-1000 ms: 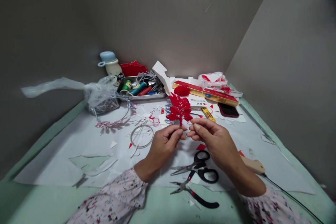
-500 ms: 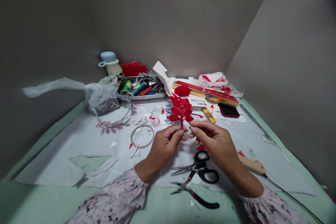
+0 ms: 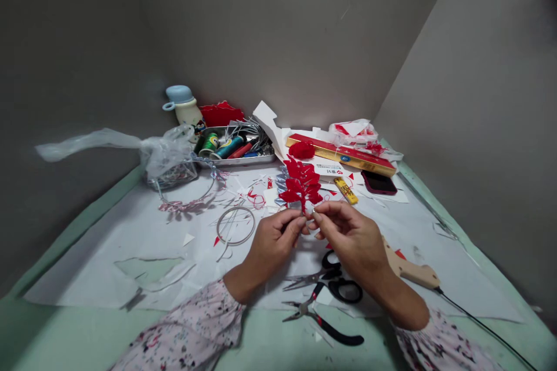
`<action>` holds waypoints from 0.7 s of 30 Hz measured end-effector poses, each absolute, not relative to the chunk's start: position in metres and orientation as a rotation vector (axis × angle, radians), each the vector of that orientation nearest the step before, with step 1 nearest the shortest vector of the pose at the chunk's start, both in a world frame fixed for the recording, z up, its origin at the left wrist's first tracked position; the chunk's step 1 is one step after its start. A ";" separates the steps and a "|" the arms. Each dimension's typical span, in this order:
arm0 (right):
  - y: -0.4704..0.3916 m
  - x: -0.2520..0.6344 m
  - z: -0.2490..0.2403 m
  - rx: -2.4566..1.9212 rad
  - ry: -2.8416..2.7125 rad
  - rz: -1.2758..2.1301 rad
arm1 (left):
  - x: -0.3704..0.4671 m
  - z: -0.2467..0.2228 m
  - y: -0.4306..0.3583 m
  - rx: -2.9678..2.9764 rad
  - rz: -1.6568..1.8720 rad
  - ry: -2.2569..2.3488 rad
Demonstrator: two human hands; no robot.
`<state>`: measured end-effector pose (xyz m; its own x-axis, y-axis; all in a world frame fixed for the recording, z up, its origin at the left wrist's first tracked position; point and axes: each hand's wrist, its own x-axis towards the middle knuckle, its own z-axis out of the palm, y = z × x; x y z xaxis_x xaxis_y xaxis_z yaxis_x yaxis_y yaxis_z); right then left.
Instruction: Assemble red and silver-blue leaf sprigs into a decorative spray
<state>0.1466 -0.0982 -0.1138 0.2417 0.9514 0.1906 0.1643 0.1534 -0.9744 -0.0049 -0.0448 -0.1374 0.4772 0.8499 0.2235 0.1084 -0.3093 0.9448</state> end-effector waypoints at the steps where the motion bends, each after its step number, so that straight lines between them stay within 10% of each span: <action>1: -0.098 0.147 -0.114 -1.290 -1.199 0.815 | -0.005 -0.137 -0.045 1.735 0.936 0.813; 21: -0.097 0.146 -0.098 -1.220 -0.990 1.187 | -0.003 -0.136 -0.048 1.848 0.937 0.816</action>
